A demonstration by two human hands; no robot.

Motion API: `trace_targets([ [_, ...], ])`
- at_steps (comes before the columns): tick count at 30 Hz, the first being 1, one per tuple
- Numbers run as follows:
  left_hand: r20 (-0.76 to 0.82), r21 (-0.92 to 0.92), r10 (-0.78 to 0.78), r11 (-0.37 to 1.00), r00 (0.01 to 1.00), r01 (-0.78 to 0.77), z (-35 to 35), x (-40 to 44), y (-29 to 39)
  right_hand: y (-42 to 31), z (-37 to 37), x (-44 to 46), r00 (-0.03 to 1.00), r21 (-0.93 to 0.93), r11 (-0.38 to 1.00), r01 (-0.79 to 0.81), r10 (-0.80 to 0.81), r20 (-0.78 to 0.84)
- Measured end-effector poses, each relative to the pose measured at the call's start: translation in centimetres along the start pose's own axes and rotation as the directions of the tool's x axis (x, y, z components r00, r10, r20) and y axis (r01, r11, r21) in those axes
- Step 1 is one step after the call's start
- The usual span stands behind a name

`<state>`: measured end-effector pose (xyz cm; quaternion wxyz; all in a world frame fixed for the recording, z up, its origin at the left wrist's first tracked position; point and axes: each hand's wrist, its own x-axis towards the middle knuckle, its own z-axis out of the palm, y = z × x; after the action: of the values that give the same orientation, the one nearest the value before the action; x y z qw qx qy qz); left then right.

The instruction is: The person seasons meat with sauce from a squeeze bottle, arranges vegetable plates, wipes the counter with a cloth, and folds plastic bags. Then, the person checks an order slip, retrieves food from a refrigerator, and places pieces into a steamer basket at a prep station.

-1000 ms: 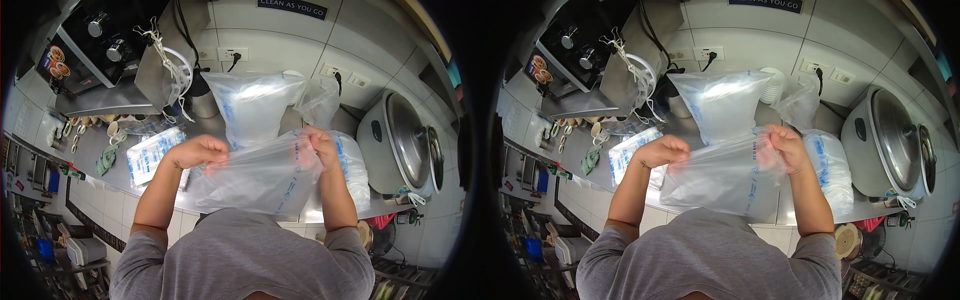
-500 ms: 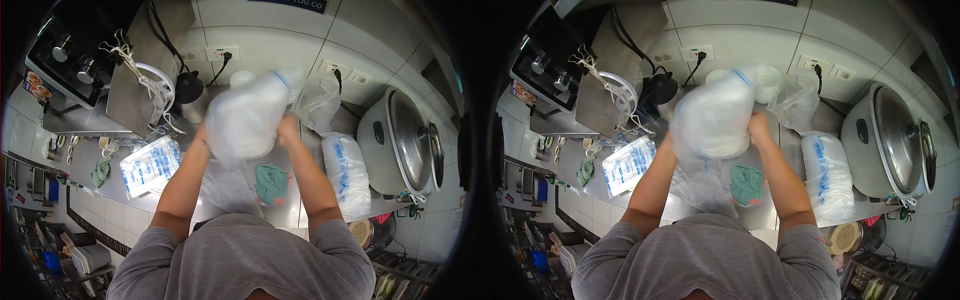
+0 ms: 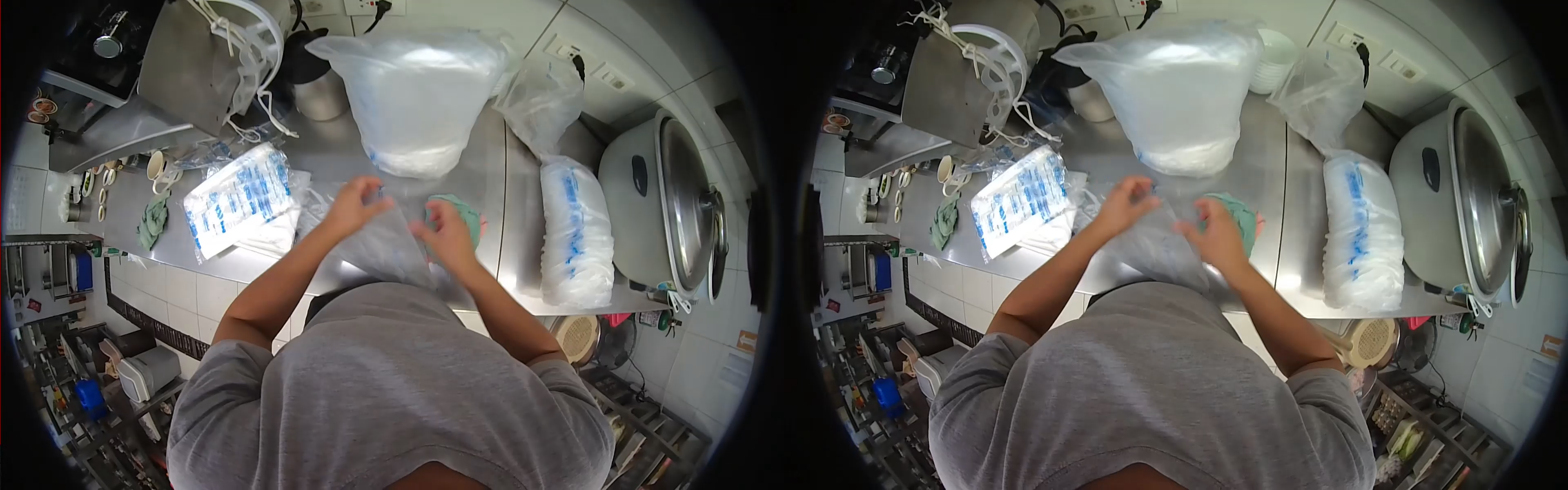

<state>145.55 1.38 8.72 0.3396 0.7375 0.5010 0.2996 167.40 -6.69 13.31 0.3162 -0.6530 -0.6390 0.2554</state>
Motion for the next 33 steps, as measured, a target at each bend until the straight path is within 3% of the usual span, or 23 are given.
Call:
trace_targets([
  [1,0.096,0.029,0.035,0.999,0.995,-0.038,0.7,-1.5,0.5,0.9,1.2,-1.1,1.0,0.001,1.0,-0.007,0.007,0.0],
  [3,0.189,0.006,0.002,1.0,0.982,-0.003,-0.4,-1.7,2.4,2.3,3.5,-1.8,0.924,-0.03,0.925,0.379,-0.376,0.069],
  [4,0.281,-0.012,-0.036,0.999,0.959,0.041,-1.4,-1.9,3.9,2.5,3.1,-1.9,0.924,-0.029,0.925,0.379,-0.376,0.068],
  [5,0.281,-0.117,-0.084,0.986,0.956,0.121,-3.3,-1.7,7.0,0.4,0.7,-1.1,0.95,0.311,0.95,0.036,-0.129,0.285],
  [6,0.282,-0.113,-0.082,0.986,0.956,0.118,-4.9,-1.7,8.8,-1.0,-1.3,-0.2,0.836,0.514,0.777,-0.364,0.03,0.547],
  [7,0.488,-0.214,-0.053,0.96,0.871,0.178,-6.5,-1.9,10.0,-0.6,-3.2,0.7,0.666,0.529,0.684,-0.502,-0.084,0.741],
  [8,0.664,-0.295,0.006,0.921,0.747,0.255,-7.4,-2.3,10.6,-1.5,-3.8,1.6,0.668,0.532,0.686,-0.497,-0.088,0.739],
  [10,0.737,-0.256,0.069,0.949,0.673,0.184,-7.3,-3.5,10.5,-3.5,-4.1,3.1,0.745,0.522,0.758,-0.39,-0.074,0.663],
  [11,0.723,-0.17,0.032,0.976,0.69,0.134,-6.9,-4.2,10.5,-3.6,-2.2,3.3,0.874,0.355,0.929,-0.101,-0.088,0.478],
  [14,0.568,-0.018,-0.016,0.999,0.823,0.033,-7.3,-5.2,10.6,-5.2,-0.9,1.9,0.874,0.571,0.778,-0.263,-0.058,0.482],
  [15,0.421,-0.109,-0.074,0.985,0.904,0.131,-7.8,-5.5,10.6,-6.6,-1.6,1.1,0.873,0.574,0.779,-0.253,-0.072,0.483],
  [17,0.224,-0.246,-0.225,0.928,0.948,0.279,-8.9,-6.2,11.5,-9.3,-3.7,-0.8,0.895,0.508,0.849,0.147,-0.333,0.297],
  [18,0.218,-0.248,-0.234,0.925,0.947,0.286,-9.3,-6.5,12.1,-9.9,-4.4,-1.0,0.89,0.51,0.848,0.145,-0.337,0.307],
  [20,0.049,-0.661,0.002,0.75,0.999,0.031,-9.8,-6.5,13.5,-10.3,-5.9,-0.6,0.926,0.312,0.95,-0.021,-0.099,0.364],
  [21,0.139,-0.782,0.002,0.614,0.99,0.109,-10.4,-6.6,14.5,-10.8,-6.6,-0.5,0.927,0.309,0.951,-0.015,-0.102,0.361],
  [24,0.287,-0.809,0.074,0.552,0.955,0.2,-10.8,-6.2,16.9,-12.0,-8.8,0.0,0.918,0.427,0.878,0.217,-0.332,0.216],
  [26,0.341,-0.724,0.093,0.661,0.935,0.199,-11.1,-5.5,17.5,-12.9,-10.3,0.9,0.701,0.288,0.65,0.703,-0.701,-0.13],
  [27,0.355,-0.559,0.106,0.821,0.929,0.12,-11.5,-5.1,18.0,-13.0,-11.3,1.0,0.694,0.277,0.646,0.711,-0.708,-0.133],
  [28,0.369,-0.362,0.112,0.931,0.923,0.032,-11.8,-4.6,18.3,-12.8,-12.6,1.0,0.835,0.649,0.727,0.224,-0.486,0.257],
  [29,0.325,-0.409,0.101,0.911,0.94,0.043,-11.8,-4.0,18.3,-12.5,-13.5,1.0,0.675,0.686,0.617,-0.386,-0.317,0.666],
  [30,0.322,-0.409,0.109,0.912,0.94,0.035,-11.7,-3.3,18.2,-11.8,-13.7,1.5,0.679,0.687,0.62,-0.378,-0.319,0.661],
  [32,0.168,-0.916,0.267,0.398,0.949,0.05,-11.6,-1.8,17.9,-10.1,-13.8,3.4,0.335,0.437,0.837,-0.33,-0.329,0.883],
  [33,0.144,-0.973,0.128,0.2,0.981,0.117,-12.6,-1.3,18.4,-9.7,-14.6,3.9,0.317,0.527,0.833,-0.167,-0.461,0.829],
])
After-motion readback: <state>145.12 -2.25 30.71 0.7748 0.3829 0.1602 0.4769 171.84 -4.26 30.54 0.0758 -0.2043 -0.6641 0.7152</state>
